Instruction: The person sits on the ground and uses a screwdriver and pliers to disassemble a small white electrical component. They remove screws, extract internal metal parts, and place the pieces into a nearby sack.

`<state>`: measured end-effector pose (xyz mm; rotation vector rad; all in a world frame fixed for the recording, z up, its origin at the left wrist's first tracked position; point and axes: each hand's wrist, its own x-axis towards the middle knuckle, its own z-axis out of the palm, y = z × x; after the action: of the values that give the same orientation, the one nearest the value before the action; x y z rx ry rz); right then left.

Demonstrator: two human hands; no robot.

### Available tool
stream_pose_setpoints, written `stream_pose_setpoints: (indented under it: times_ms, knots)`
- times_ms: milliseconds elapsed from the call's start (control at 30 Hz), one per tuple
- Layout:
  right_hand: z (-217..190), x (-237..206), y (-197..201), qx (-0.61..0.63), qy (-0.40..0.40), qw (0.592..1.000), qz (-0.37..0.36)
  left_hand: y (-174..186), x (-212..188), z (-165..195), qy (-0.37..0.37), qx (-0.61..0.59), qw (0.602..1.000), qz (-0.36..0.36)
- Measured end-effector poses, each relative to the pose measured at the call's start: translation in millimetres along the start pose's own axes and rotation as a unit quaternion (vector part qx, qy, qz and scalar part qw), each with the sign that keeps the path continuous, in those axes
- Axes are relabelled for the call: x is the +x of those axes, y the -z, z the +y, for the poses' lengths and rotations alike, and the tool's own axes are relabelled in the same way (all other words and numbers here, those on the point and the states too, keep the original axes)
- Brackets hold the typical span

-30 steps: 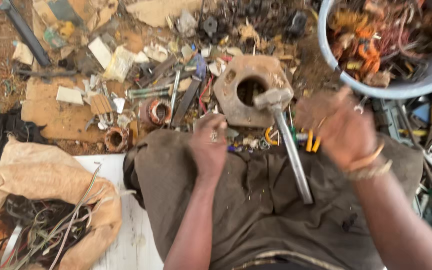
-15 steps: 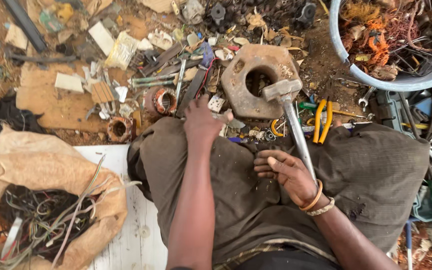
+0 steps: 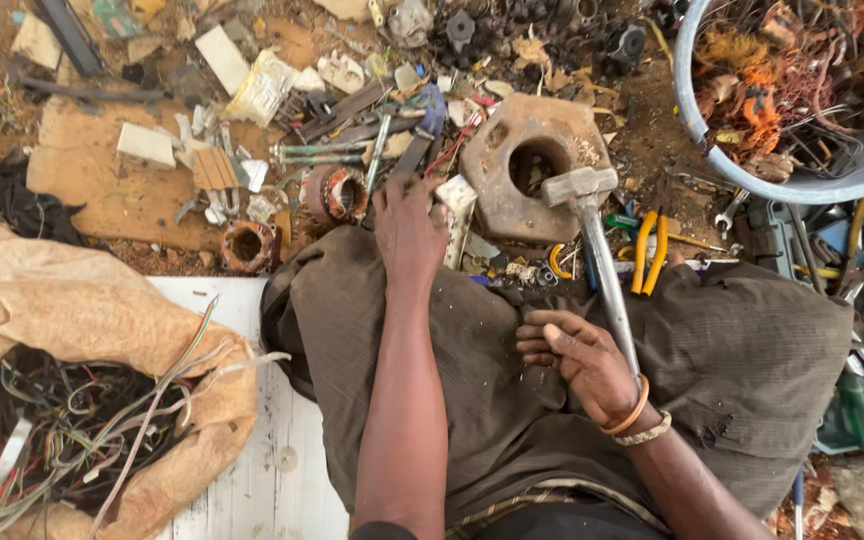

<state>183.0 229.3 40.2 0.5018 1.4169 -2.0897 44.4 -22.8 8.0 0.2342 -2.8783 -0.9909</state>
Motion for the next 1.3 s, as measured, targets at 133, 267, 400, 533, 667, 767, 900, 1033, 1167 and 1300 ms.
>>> stream_pose_setpoints:
  times_ms: [133, 267, 400, 533, 667, 767, 900, 1033, 1167, 1300]
  knots:
    - [-15.8, 0.0, -19.5, -0.048, 0.025, 0.998, 0.017, 13.9, 6.3, 12.5, -0.002, -0.214, 0.975, -0.055]
    - [-56.1, 6.6, -54.9, -0.426, 0.24, 0.86, 0.146, 15.0, 6.5, 14.7, 0.047, -0.375, 0.911, -0.167]
    - [-108.6, 28.3, -78.2, -0.638, 0.514, 0.554, 0.146, 7.3, 2.6, 9.2, -0.115, -0.432, 0.88, -0.16]
    - [-134.3, 48.8, -81.6, -0.62, 0.419, 0.663, 0.012, -4.4, -2.5, 5.7, -0.083, -0.537, 0.805, -0.239]
    - [-120.8, 64.0, -80.2, -0.59, 0.406, 0.693, 0.081, -7.5, 1.6, 9.7, -0.082, -0.47, 0.851, -0.219]
    - [-106.2, 72.8, -74.6, -0.526, 0.339, 0.764, 0.159, -3.6, 2.6, 21.3, -0.159, -0.462, 0.848, -0.208]
    - [-101.0, 83.4, -59.8, -0.527, 0.336, 0.761, 0.173, 5.1, -0.8, 37.6, -0.055, -0.386, 0.875, -0.287]
    - [-99.5, 89.0, -48.8, -0.538, 0.326, 0.758, 0.172, 11.9, 2.0, 39.3, -0.06, -0.379, 0.874, -0.299]
    - [-109.0, 92.5, -41.3, -0.562, 0.259, 0.771, 0.152, 9.9, 6.1, 32.3, -0.068, -0.37, 0.864, -0.335]
    - [-127.3, 92.0, -37.3, -0.544, 0.242, 0.794, 0.122, -1.5, 5.7, 29.2, -0.052, -0.307, 0.881, -0.355]
